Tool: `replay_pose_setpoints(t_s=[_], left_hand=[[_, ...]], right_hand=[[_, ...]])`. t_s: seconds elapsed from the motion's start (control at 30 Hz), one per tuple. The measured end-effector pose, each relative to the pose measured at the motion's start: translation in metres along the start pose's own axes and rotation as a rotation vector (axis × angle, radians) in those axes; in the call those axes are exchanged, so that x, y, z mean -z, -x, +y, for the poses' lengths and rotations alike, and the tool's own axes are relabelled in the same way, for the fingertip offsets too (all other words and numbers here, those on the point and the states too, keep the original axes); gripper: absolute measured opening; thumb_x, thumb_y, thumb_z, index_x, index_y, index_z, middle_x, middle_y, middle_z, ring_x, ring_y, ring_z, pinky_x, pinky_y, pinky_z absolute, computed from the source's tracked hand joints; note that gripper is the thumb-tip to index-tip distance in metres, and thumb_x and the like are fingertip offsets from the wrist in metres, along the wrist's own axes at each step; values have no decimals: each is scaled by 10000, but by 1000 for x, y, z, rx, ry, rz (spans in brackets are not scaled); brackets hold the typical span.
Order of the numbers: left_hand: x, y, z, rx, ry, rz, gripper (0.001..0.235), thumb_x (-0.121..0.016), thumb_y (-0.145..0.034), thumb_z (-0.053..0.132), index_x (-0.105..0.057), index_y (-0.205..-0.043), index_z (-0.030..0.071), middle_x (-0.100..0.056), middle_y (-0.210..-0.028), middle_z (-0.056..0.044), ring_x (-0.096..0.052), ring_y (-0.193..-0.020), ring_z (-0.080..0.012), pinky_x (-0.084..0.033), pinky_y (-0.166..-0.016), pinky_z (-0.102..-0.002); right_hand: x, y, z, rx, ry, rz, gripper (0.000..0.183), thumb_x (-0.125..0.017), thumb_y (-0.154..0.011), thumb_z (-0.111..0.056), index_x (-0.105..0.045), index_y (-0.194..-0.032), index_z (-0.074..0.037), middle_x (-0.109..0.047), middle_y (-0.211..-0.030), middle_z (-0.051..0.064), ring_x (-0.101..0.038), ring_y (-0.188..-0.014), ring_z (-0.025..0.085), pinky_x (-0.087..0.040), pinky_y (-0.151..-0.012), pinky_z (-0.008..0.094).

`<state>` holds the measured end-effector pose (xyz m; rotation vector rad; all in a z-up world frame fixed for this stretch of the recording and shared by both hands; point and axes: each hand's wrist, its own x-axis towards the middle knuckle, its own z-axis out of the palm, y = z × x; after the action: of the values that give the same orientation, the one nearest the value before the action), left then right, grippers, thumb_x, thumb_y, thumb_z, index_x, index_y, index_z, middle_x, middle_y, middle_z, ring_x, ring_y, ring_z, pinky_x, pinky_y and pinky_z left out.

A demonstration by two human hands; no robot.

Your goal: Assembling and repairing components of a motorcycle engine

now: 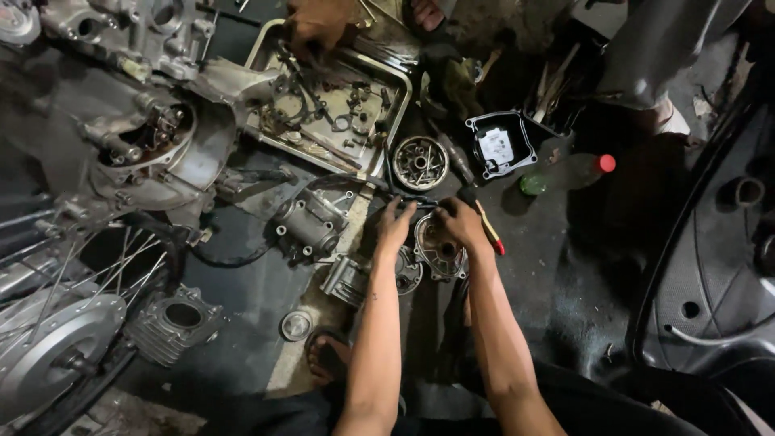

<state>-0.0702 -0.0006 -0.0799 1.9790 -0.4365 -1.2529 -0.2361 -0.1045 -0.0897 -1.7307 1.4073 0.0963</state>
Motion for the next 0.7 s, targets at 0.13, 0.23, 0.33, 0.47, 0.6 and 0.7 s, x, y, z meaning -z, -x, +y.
replay_pose_setpoints(t_s=[0.13,0.23,0.33,0.47,0.6,0.7], left_hand=[[-3,14,5,-79,230,-3,747,-675,-933,444,-492,-1477,-35,-508,-1460,-331,-414,-1431,-444,-337,-1183,-513],[-7,8,-4,-76,271,29,766,-698,-925,442,-480,-1483,-36,-492,-1476,-327,-393,-1445,-441,-324,-1192,-520],[-9,-9,-20,-72,268,84,748,-717,-921,432,-498,-1471,-24,-505,-1471,-309,-406,-1440,-424,-333,-1192,-510],[-13,-38,-40,-84,170,286,671,-741,-888,382,-569,-1411,-1,-631,-1309,-274,-595,-1259,-398,-480,-1046,-495],[2,-30,-31,-60,139,333,647,-738,-867,351,-589,-1381,-13,-664,-1267,-263,-636,-1212,-398,-508,-1004,-483],[-4,-44,-50,-12,62,282,635,-732,-852,423,-624,-1350,45,-689,-1239,-231,-638,-1220,-381,-513,-999,-504]], right_hand=[[0,4,0,-3,7,-4,444,-621,-965,-463,-668,-1332,-218,-710,-1269,182,-628,-1249,400,-466,-1090,571],[-6,-7,10,14,21,3,434,-613,-968,-458,-670,-1326,-221,-715,-1268,167,-630,-1250,400,-452,-1092,597],[-9,-8,8,18,70,8,428,-604,-974,-440,-667,-1334,-217,-720,-1270,149,-634,-1256,381,-441,-1097,602],[-6,-17,-6,21,118,13,448,-606,-984,-391,-655,-1367,-165,-711,-1287,179,-624,-1271,405,-373,-1118,660],[22,19,-84,78,-116,52,413,-605,-987,-302,-677,-1312,-58,-709,-1226,250,-630,-1218,447,-453,-1046,623],[14,-4,-93,188,-169,72,385,-644,-1002,-274,-687,-1283,-14,-714,-1172,276,-644,-1176,461,-493,-1005,603]])
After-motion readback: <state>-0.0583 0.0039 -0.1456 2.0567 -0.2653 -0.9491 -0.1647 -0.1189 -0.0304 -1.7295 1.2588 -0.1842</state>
